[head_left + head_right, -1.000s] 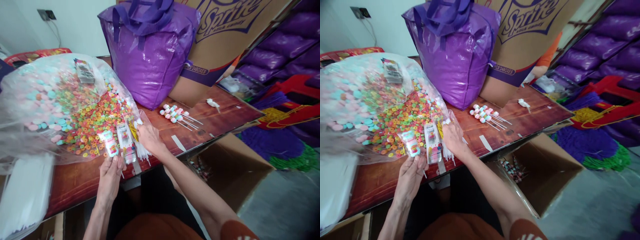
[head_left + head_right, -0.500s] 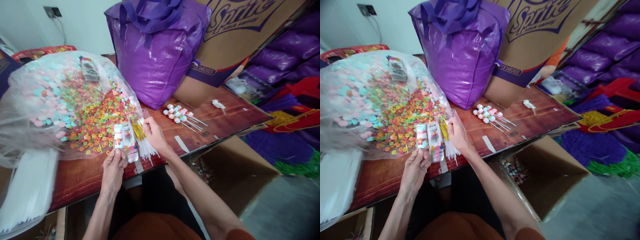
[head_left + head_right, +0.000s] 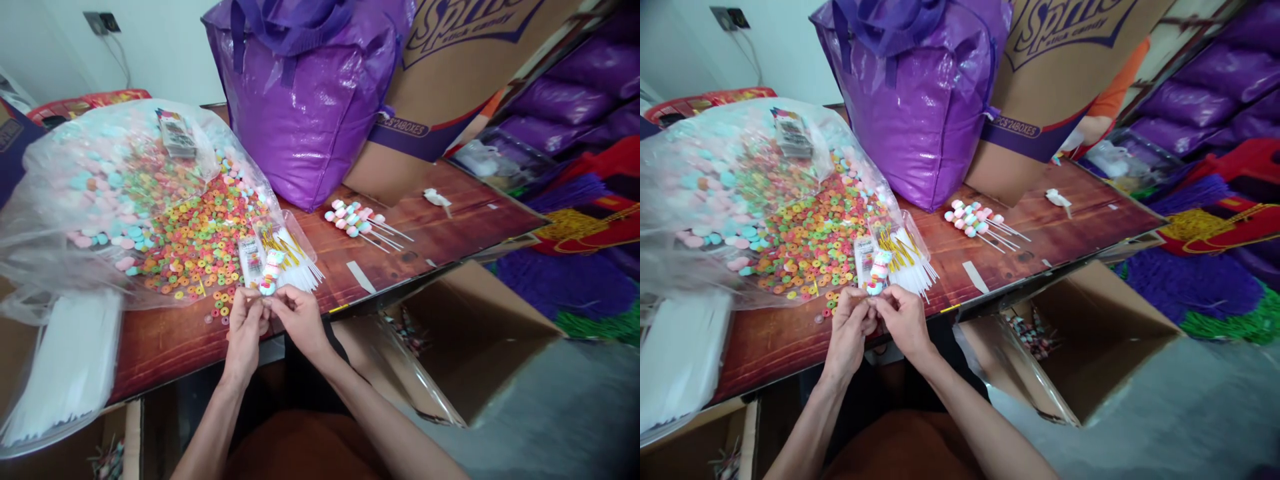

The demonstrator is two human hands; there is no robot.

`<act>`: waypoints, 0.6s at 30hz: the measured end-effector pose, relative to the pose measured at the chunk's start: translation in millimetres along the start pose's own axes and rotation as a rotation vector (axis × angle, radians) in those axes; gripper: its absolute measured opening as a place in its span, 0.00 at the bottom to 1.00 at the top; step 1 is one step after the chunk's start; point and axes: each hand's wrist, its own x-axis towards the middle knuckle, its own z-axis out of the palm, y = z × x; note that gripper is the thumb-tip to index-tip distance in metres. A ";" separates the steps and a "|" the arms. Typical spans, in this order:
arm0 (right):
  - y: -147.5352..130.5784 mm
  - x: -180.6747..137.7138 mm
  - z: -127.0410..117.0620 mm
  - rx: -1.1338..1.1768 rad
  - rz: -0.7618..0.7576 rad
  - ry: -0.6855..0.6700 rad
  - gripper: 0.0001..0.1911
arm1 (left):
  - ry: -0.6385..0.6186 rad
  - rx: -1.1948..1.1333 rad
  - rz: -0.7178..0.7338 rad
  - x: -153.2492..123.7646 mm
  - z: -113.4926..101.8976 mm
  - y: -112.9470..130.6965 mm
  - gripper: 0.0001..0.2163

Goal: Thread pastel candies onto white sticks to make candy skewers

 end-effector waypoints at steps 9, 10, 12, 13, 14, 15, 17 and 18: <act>-9.9 -7.6 -0.3 -0.180 -0.096 -0.040 0.12 | 0.016 -0.125 0.008 -2.4 -1.2 2.4 0.15; -9.2 -8.2 -1.0 -0.186 -0.104 -0.073 0.11 | 0.023 -0.129 -0.006 -1.4 -2.0 2.4 0.16; -7.4 -9.8 -2.5 -0.191 -0.120 -0.121 0.09 | 0.027 -0.150 -0.050 0.5 -3.0 3.0 0.17; -6.3 -10.8 -3.1 -0.208 -0.134 -0.126 0.09 | 0.024 -0.167 -0.077 1.3 -3.2 3.8 0.17; -5.3 -11.9 -3.4 -0.238 -0.155 -0.119 0.08 | 0.019 -0.189 -0.111 1.8 -3.3 5.1 0.17; -4.5 -12.9 -3.6 -0.273 -0.184 -0.105 0.08 | 0.012 -0.217 -0.154 2.1 -3.4 6.9 0.16; -4.0 -14.2 -4.3 -0.316 -0.259 -0.070 0.08 | -0.011 -0.300 -0.288 2.1 -4.0 12.0 0.15; -4.5 -14.2 -5.2 -0.318 -0.304 -0.055 0.08 | -0.029 -0.351 -0.377 1.8 -4.7 15.0 0.15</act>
